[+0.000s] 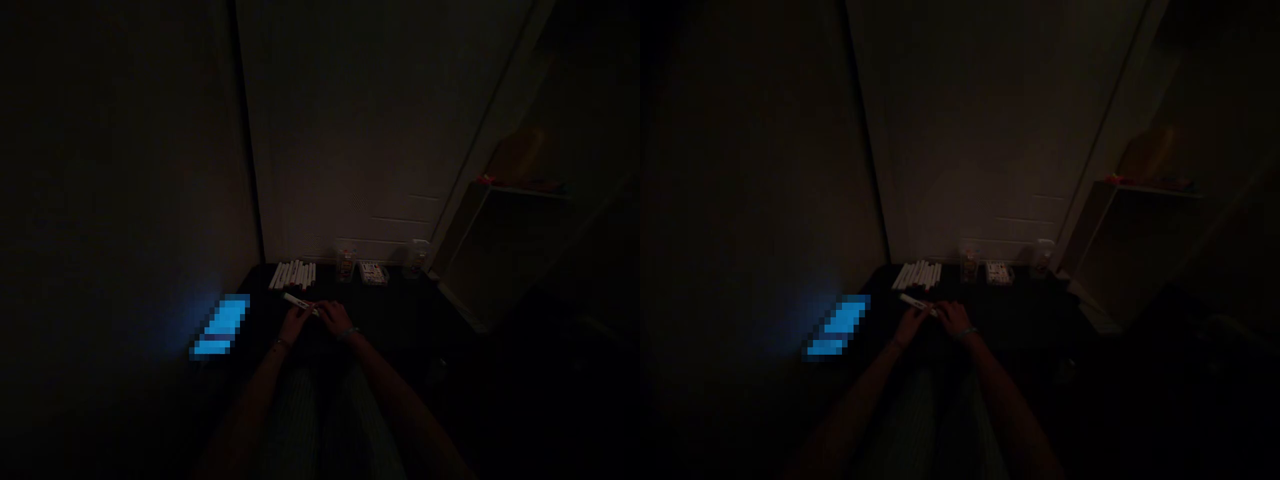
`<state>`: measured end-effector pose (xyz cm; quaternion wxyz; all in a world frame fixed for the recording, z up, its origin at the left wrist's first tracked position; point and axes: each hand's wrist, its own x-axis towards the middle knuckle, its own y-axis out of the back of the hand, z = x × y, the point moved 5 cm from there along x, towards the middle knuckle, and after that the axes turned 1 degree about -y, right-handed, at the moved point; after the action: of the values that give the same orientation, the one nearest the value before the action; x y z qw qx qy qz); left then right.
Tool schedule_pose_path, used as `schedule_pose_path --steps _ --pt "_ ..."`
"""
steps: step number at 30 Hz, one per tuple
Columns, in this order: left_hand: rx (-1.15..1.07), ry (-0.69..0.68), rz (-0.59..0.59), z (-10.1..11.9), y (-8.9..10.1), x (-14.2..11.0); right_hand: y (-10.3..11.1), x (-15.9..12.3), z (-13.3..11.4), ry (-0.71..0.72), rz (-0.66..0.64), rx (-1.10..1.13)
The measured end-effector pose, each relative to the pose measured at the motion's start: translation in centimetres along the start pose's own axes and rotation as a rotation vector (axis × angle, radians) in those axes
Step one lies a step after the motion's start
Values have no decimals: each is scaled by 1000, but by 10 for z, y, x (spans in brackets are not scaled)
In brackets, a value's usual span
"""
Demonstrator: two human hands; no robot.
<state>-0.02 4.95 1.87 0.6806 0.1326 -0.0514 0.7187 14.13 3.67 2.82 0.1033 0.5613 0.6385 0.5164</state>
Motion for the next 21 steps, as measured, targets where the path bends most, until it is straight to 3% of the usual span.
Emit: schedule_pose_path --steps 4,7,12,15,21 --pt "2 16 0 5 2 -2 6 2 -4 31 30 58" --pt "28 31 41 7 5 -4 20 1 -11 40 147 104" --pt "64 -10 26 13 -2 -7 54 4 -46 61 333 108" --pt "73 -63 17 17 -4 -8 68 18 -75 116 275 -33" --pt "132 -95 69 17 -1 -10 74 42 -110 354 -20 -344"
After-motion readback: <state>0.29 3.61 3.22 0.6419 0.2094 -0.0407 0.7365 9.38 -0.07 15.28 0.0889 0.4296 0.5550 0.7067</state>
